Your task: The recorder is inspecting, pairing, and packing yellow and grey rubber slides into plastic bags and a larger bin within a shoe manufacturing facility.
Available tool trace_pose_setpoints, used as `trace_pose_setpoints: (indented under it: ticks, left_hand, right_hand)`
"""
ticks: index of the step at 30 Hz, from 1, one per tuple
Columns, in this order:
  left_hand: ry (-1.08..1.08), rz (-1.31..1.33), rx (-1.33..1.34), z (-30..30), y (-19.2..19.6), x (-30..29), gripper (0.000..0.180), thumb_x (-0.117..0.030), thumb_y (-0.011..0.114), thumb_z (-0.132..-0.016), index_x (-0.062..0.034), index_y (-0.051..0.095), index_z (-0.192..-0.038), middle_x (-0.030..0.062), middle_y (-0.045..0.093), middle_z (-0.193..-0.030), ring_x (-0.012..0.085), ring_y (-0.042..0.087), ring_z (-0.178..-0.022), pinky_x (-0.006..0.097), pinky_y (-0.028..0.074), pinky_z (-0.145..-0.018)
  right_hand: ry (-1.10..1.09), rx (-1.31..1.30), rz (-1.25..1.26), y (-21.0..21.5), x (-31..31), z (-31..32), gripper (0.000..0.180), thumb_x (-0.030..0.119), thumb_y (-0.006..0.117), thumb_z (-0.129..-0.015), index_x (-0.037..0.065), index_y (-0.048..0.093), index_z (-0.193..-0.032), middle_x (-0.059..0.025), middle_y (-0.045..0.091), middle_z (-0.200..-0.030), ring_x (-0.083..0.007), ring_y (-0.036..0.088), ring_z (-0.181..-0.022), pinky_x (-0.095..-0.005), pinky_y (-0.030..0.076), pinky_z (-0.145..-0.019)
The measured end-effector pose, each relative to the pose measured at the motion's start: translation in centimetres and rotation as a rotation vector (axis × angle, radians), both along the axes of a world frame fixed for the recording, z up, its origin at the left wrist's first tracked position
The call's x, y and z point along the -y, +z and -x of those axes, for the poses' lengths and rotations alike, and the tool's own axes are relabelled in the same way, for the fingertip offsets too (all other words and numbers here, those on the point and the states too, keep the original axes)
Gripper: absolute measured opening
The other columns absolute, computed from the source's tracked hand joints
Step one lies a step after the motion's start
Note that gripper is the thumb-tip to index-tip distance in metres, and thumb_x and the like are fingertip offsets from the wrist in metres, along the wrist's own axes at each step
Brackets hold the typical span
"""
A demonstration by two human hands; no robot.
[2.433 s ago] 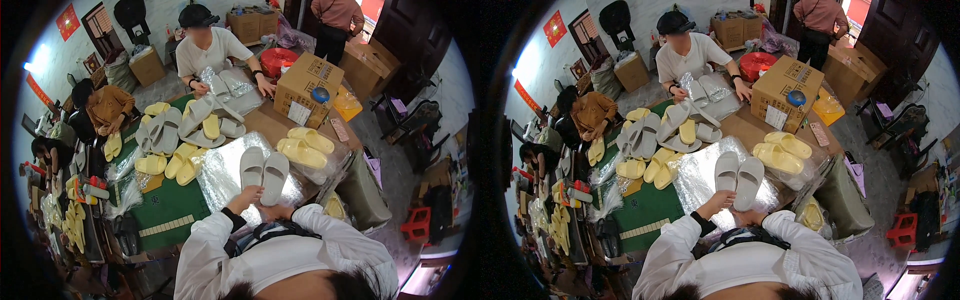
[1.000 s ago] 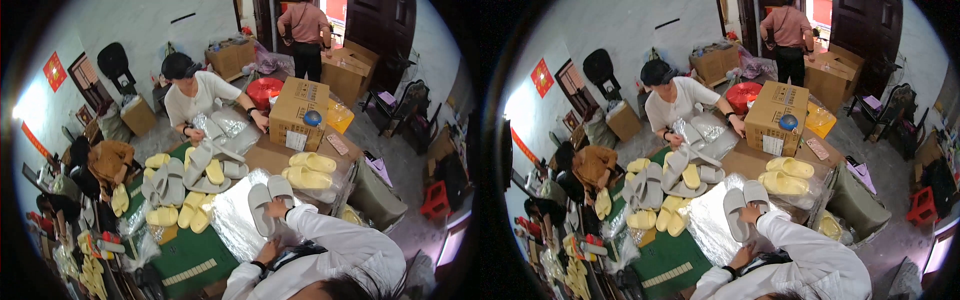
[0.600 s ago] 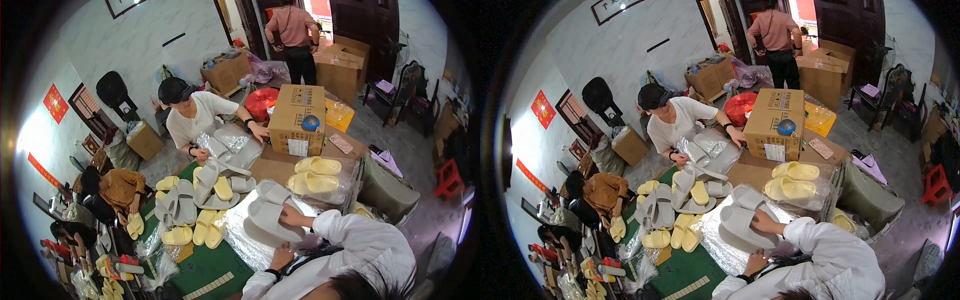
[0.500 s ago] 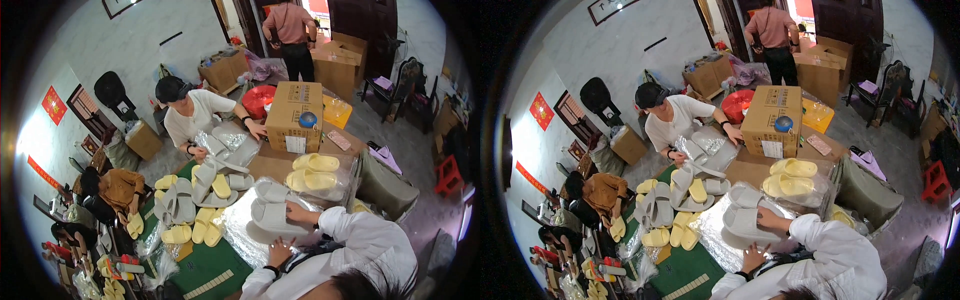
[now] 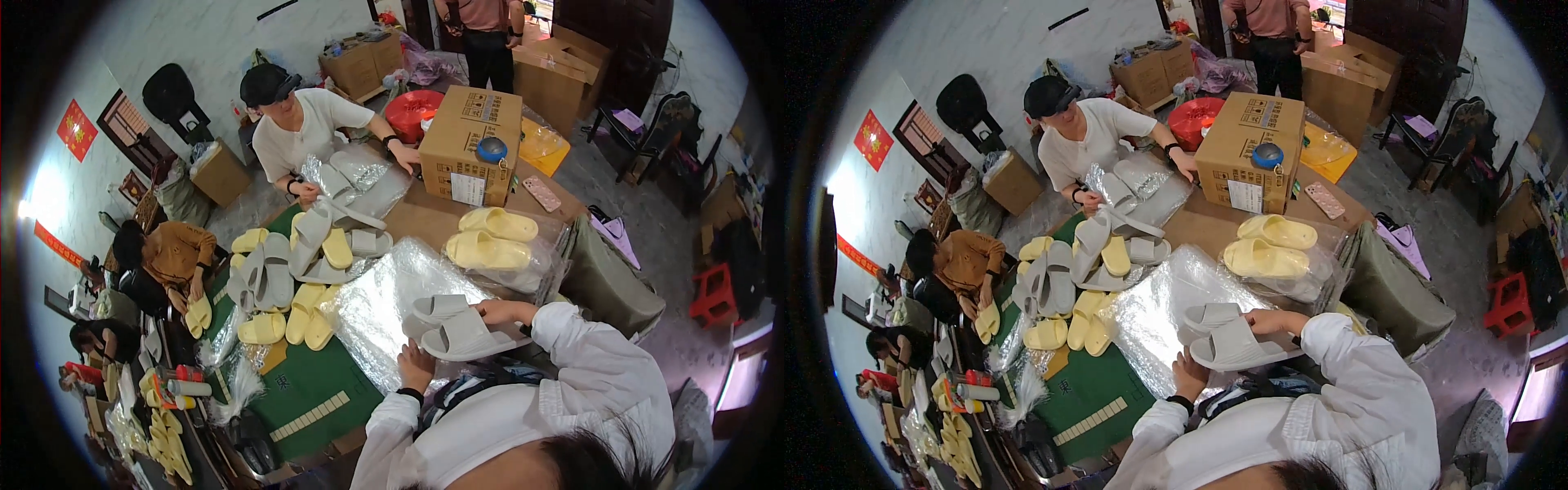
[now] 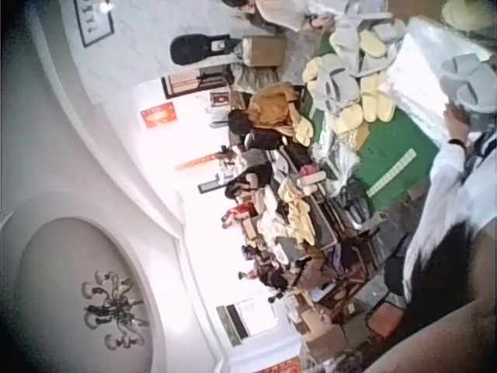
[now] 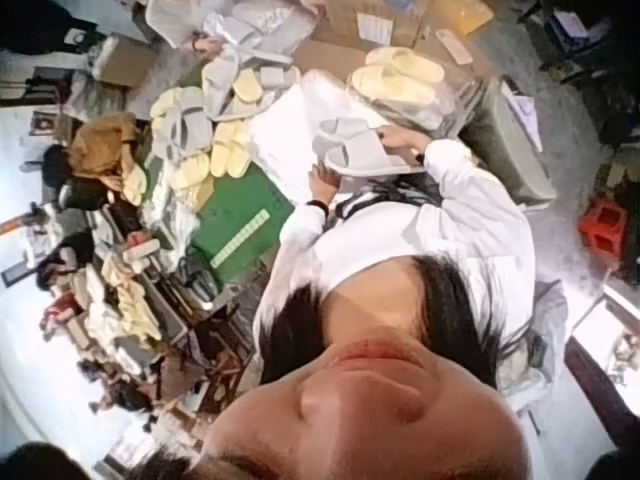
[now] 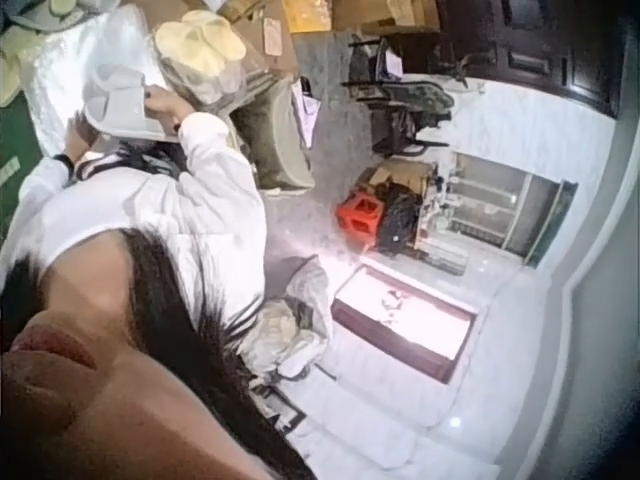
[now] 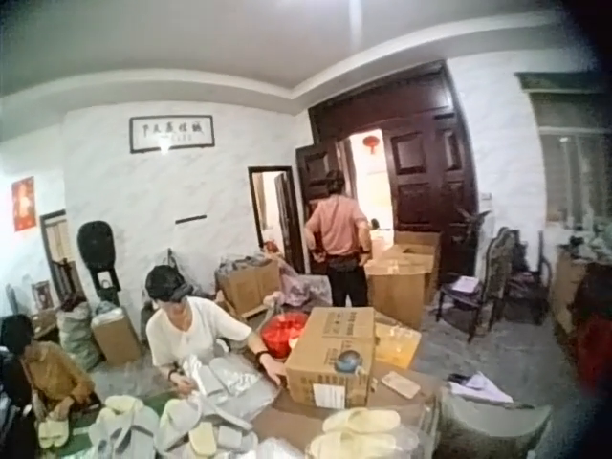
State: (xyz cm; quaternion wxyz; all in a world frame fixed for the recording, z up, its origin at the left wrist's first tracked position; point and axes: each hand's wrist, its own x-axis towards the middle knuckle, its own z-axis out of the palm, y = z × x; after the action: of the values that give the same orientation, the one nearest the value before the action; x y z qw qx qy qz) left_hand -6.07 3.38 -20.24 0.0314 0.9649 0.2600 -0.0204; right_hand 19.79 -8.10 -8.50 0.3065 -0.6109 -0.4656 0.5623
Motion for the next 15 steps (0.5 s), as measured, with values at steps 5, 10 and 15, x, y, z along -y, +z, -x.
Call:
trace_pose_setpoints:
  ticks: [5,10,15]
  left_hand:
    - [-0.014,0.033,0.098,0.1,0.3,-0.7,0.046,-0.02,0.049,-0.077,-0.0131,0.047,-0.123,0.0215,0.042,-0.122,0.0373,0.044,-0.098,0.045,0.037,-0.078]
    - [0.049,0.16,-0.022,-1.3,4.5,-0.2,0.069,-0.044,0.06,-0.073,-0.0125,0.038,-0.131,0.024,0.03,-0.134,0.0481,0.029,-0.119,0.055,0.025,-0.096]
    - [0.047,0.095,-0.097,-1.2,3.3,0.2,0.072,-0.044,0.059,-0.073,-0.0106,0.035,-0.132,0.0241,0.028,-0.136,0.0498,0.025,-0.121,0.058,0.019,-0.097]
  right_hand:
    - [0.038,0.014,0.06,0.2,1.2,0.4,0.037,0.018,0.06,-0.08,0.004,0.056,-0.113,-0.0048,0.061,-0.106,-0.0115,0.053,-0.093,-0.0267,0.041,-0.084]
    - [0.04,0.003,0.034,0.4,2.3,0.7,0.035,0.019,0.058,-0.08,0.003,0.057,-0.111,-0.004,0.061,-0.104,-0.0127,0.052,-0.091,-0.0264,0.04,-0.083]
    - [0.025,0.013,0.036,0.0,2.8,1.2,0.035,0.02,0.057,-0.08,0.004,0.057,-0.111,-0.0054,0.061,-0.106,-0.014,0.053,-0.094,-0.0271,0.04,-0.085]
